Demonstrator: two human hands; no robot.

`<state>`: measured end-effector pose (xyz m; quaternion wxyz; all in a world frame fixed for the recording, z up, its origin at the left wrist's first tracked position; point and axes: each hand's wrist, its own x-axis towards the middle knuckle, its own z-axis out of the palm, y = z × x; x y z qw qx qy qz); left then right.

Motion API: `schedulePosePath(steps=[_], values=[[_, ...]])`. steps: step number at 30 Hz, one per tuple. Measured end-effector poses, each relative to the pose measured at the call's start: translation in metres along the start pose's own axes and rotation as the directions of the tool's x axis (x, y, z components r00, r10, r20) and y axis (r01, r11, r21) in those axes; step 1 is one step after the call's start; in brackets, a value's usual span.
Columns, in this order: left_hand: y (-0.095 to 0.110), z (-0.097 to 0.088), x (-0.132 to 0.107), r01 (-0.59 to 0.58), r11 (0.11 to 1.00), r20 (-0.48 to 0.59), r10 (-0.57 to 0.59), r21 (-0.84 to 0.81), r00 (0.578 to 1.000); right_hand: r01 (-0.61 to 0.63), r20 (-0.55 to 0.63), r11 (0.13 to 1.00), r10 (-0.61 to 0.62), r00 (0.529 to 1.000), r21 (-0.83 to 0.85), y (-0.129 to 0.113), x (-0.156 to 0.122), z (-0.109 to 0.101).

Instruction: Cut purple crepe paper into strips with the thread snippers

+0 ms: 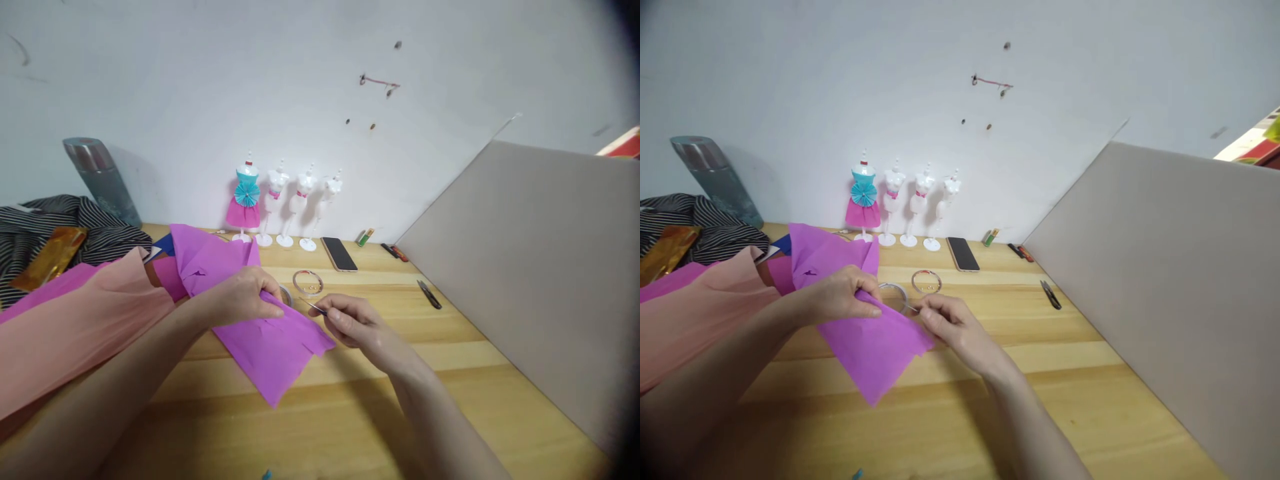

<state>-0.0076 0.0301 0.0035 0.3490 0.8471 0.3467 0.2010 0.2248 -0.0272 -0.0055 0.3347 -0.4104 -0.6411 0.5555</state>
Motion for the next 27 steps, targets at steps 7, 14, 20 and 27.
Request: schedulePosePath(steps=[7,14,20,27], values=[[-0.002,-0.003,-0.002,-0.103,0.993,-0.074,0.106,0.052,0.992,-0.035,0.102,0.985,0.053,0.993,-0.17,-0.007,-0.001,-0.011],[0.0,-0.006,-0.004,-0.198,0.976,-0.084,0.206,0.095,0.975,-0.043,0.064,0.967,0.061,0.996,-0.249,-0.01,-0.003,-0.017],[0.004,-0.006,-0.004,-0.23,0.96,-0.071,0.243,0.157,0.967,-0.062,0.078,0.962,0.085,0.993,-0.265,-0.01,-0.002,-0.015],[0.005,-0.005,-0.004,-0.233,0.963,-0.046,0.242,0.137,0.969,-0.061,0.068,0.967,0.08,0.994,-0.249,-0.006,0.0,-0.01]])
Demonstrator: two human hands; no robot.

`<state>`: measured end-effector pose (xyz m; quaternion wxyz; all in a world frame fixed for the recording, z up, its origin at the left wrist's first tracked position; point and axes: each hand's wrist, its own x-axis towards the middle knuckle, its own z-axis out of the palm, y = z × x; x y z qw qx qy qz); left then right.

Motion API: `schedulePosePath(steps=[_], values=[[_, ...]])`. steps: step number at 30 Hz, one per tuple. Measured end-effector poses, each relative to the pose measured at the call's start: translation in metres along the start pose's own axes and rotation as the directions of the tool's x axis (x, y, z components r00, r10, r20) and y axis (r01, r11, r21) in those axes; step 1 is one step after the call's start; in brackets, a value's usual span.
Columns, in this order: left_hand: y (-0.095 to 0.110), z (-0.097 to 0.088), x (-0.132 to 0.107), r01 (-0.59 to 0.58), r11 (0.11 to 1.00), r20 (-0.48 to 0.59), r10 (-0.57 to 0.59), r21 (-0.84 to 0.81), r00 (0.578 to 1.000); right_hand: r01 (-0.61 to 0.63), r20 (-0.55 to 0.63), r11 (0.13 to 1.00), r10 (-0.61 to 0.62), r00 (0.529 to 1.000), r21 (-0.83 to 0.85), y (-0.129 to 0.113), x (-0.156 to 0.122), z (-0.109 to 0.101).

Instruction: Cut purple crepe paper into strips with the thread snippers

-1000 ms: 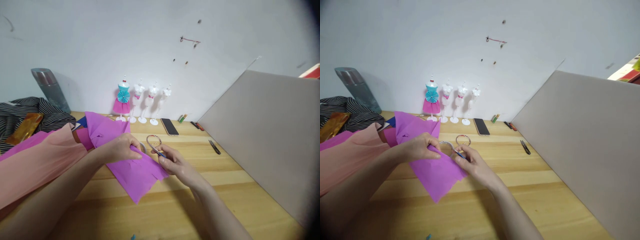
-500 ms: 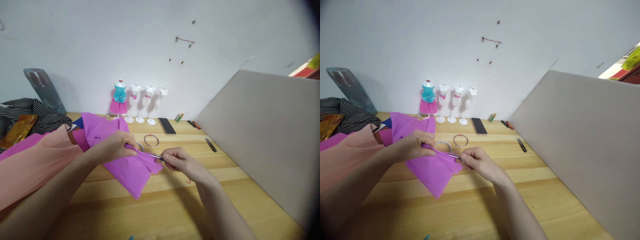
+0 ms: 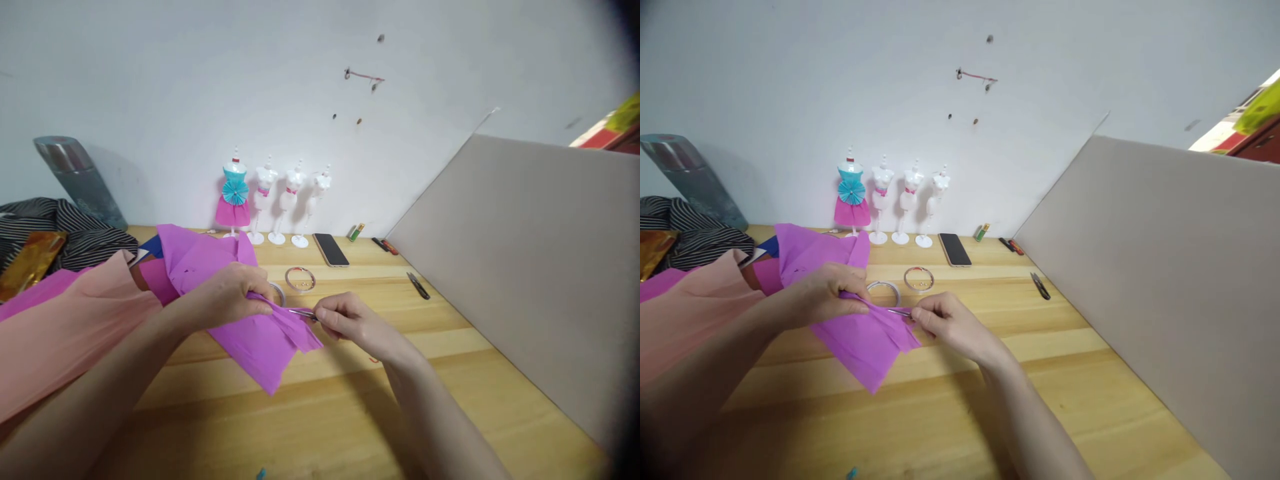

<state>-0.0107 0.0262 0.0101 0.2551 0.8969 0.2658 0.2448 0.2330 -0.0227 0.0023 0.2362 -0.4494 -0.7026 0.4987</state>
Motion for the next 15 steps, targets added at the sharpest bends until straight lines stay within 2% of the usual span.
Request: schedulePosePath(steps=[6,15], values=[[0.002,0.003,0.002,-0.005,0.998,-0.011,0.006,0.061,1.0,0.017,0.017,0.989,-0.02,1.0,0.148,0.006,0.005,0.01],[-0.003,0.006,0.001,0.024,1.0,-0.034,-0.025,-0.014,0.999,0.011,-0.007,0.967,-0.01,1.0,0.255,0.012,0.011,0.017]])
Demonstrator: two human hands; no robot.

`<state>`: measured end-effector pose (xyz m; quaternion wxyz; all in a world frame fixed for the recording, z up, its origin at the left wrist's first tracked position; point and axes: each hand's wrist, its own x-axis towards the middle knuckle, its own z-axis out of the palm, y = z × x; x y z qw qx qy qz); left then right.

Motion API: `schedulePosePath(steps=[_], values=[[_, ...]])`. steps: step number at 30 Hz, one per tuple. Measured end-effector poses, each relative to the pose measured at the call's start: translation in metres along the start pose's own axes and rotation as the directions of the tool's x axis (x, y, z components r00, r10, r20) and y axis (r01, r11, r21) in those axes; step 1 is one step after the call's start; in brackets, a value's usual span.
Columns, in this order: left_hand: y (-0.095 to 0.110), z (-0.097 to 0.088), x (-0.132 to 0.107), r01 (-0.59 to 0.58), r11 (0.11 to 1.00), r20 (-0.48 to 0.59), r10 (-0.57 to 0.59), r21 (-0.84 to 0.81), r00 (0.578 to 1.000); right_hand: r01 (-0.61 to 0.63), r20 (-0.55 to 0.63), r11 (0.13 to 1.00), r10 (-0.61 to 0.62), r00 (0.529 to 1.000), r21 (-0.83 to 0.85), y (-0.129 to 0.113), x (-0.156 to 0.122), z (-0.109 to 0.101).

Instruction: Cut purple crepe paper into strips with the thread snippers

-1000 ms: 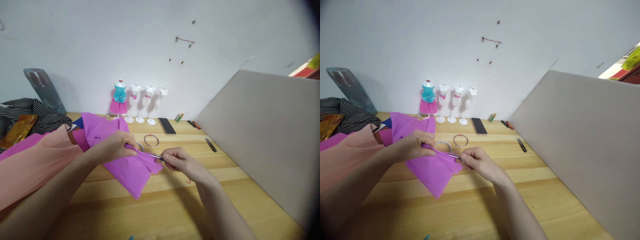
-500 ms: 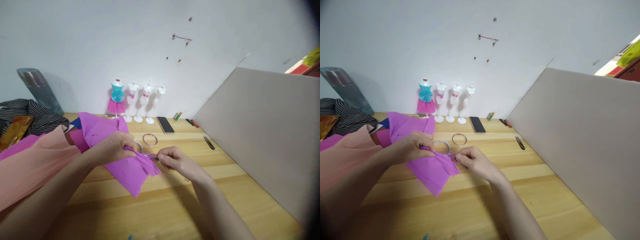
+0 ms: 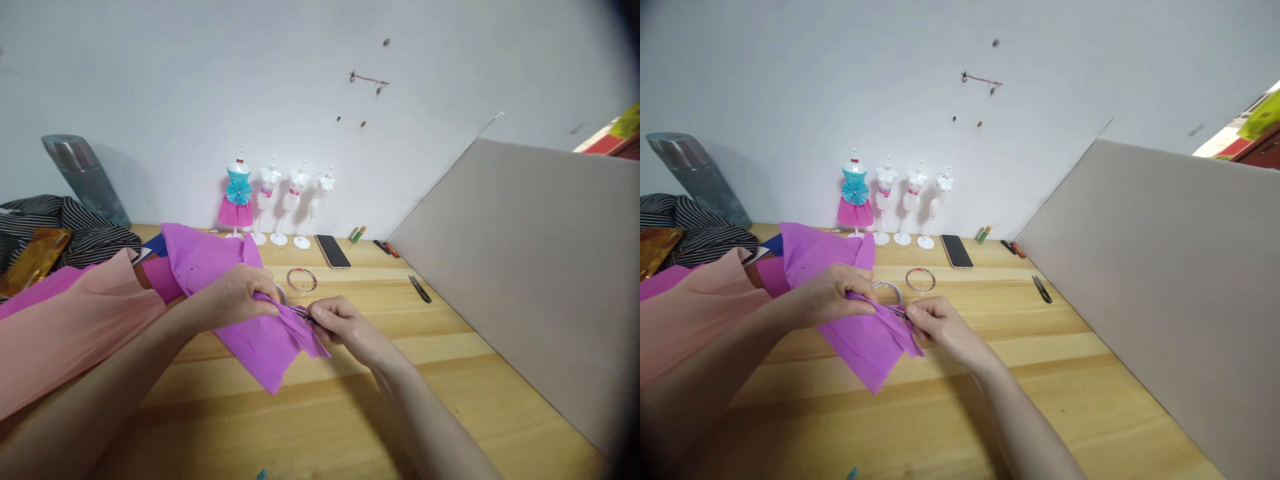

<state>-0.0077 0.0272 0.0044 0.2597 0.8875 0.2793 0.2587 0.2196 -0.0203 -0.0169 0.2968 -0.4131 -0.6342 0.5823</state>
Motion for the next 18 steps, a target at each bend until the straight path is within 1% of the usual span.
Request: schedulePosePath(steps=[4,7,10,13,18], values=[[-0.0015,0.0002,0.0003,-0.023,1.0,-0.013,0.023,-0.008,1.0,-0.026,-0.018,0.998,0.027,0.999,0.05,0.0024,0.0006,0.0013],[-0.0012,-0.0008,0.0001,-0.011,1.0,-0.017,0.011,-0.026,1.0,-0.047,-0.012,0.993,0.049,0.999,0.105,0.0034,0.0013,0.0018],[-0.0001,-0.0017,-0.0005,0.001,0.999,0.015,0.0,-0.034,1.0,-0.04,0.008,0.988,0.039,0.999,0.151,0.0032,0.0024,0.0008],[0.0011,-0.0014,-0.0006,-0.007,0.999,0.061,0.01,-0.053,0.998,-0.023,0.032,0.987,0.018,0.999,0.158,0.0023,0.0029,-0.0008],[0.0017,0.0006,0.0002,0.006,0.993,0.067,0.002,-0.115,0.998,-0.023,0.089,0.988,0.009,0.996,0.155,0.0005,0.0018,-0.0019]])
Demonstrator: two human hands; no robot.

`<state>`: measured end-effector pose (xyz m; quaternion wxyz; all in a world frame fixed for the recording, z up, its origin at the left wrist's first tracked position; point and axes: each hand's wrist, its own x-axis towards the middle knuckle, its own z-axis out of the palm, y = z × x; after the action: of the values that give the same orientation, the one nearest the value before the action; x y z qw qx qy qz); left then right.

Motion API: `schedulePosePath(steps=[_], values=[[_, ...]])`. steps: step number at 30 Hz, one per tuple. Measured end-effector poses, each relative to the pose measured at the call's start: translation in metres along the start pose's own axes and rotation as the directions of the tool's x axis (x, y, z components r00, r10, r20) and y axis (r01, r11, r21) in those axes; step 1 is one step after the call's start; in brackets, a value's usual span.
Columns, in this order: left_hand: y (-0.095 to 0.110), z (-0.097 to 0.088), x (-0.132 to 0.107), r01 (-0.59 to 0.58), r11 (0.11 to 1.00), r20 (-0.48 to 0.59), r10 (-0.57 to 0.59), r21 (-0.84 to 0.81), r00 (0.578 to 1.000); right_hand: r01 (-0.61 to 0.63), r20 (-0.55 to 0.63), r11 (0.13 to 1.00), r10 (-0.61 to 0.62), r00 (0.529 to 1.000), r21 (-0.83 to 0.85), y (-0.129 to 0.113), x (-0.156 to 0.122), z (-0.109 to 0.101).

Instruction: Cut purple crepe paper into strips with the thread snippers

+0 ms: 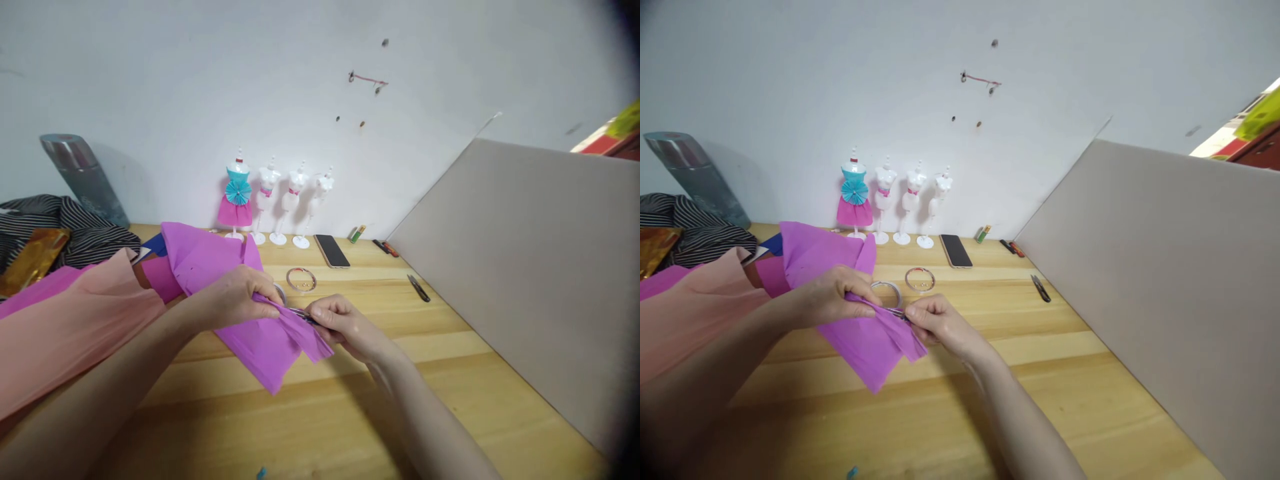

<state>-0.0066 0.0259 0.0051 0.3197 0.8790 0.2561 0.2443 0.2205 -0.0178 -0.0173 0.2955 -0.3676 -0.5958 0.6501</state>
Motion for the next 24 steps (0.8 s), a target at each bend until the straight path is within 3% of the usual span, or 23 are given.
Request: schedulePosePath(steps=[13,24], values=[[0.0012,-0.0027,-0.0016,0.006,1.0,-0.051,-0.007,-0.004,0.999,-0.001,-0.044,1.0,0.001,0.999,0.015,0.0006,-0.0002,0.0026],[0.0038,0.0003,-0.0004,-0.015,1.0,-0.03,0.016,0.022,0.999,-0.003,-0.033,0.998,0.005,0.999,0.063,0.004,0.0014,0.0037]])
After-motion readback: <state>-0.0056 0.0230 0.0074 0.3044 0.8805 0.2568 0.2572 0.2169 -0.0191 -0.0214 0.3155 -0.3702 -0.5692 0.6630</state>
